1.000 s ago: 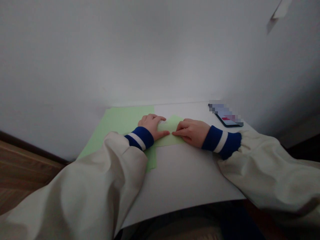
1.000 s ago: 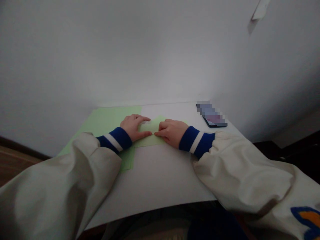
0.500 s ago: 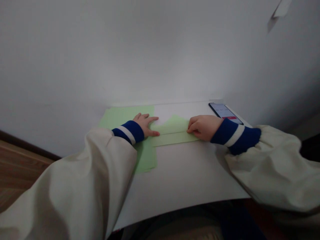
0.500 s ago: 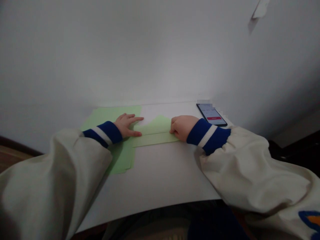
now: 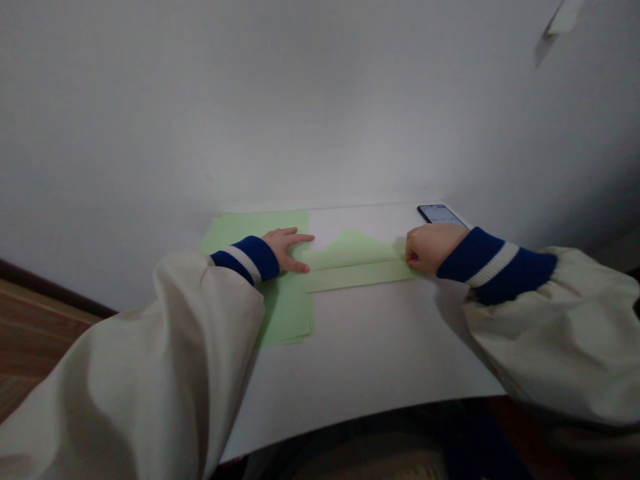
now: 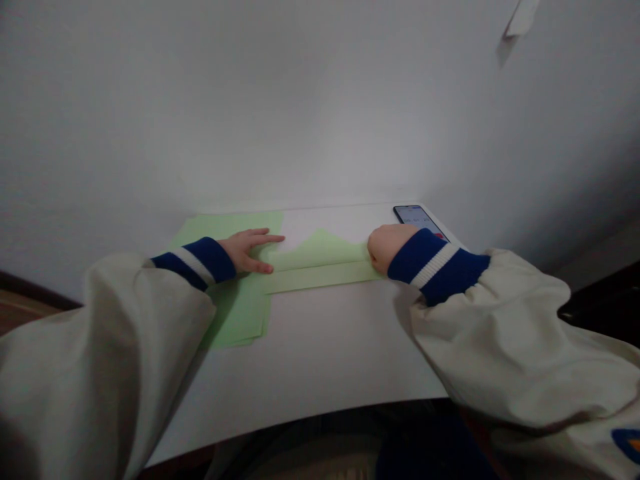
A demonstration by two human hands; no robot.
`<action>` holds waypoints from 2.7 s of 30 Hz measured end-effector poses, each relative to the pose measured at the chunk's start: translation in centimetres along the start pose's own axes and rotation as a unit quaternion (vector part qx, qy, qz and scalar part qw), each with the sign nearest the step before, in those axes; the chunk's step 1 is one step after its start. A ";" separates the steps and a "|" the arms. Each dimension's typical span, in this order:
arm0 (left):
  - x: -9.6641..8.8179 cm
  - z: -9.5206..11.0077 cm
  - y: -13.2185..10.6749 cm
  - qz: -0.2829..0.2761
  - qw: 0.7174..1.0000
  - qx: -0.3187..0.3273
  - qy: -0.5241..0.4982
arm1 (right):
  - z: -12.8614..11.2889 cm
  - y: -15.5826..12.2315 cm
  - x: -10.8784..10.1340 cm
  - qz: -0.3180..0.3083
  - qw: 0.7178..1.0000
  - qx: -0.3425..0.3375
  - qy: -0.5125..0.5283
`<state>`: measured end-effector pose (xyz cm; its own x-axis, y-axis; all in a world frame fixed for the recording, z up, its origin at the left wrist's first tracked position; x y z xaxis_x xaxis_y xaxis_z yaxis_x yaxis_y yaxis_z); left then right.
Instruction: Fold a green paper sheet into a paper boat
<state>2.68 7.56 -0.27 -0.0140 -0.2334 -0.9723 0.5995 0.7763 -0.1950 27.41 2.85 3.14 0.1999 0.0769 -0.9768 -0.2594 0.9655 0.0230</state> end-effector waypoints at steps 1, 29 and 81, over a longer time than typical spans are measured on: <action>0.0 -0.1 0.0 0.000 1.000 0.002 -0.001 | 0.0 0.0 0.2 -0.025 1.000 -0.001 -0.014; -2.8 3.7 -1.2 0.170 0.985 0.001 0.037 | -5.0 -1.0 -3.3 0.065 0.998 0.003 0.026; -3.9 7.2 -2.9 0.224 0.928 0.296 0.025 | -7.8 -2.1 -4.4 0.091 0.984 -0.136 -0.068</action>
<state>6.79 1.96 5.01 0.3152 0.0749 -0.9461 0.8880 0.3283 0.3218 19.67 -1.44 5.70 0.2461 0.2922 -0.9241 -0.5422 0.8319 0.1187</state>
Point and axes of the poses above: each hand's wrist, its own y-axis towards the middle knuckle, its own x-axis out of the palm, z = x × y, the point moved 7 cm from there along y, towards the middle knuckle, and after that the axes turned 11 degrees about x, right-handed, at the moved point
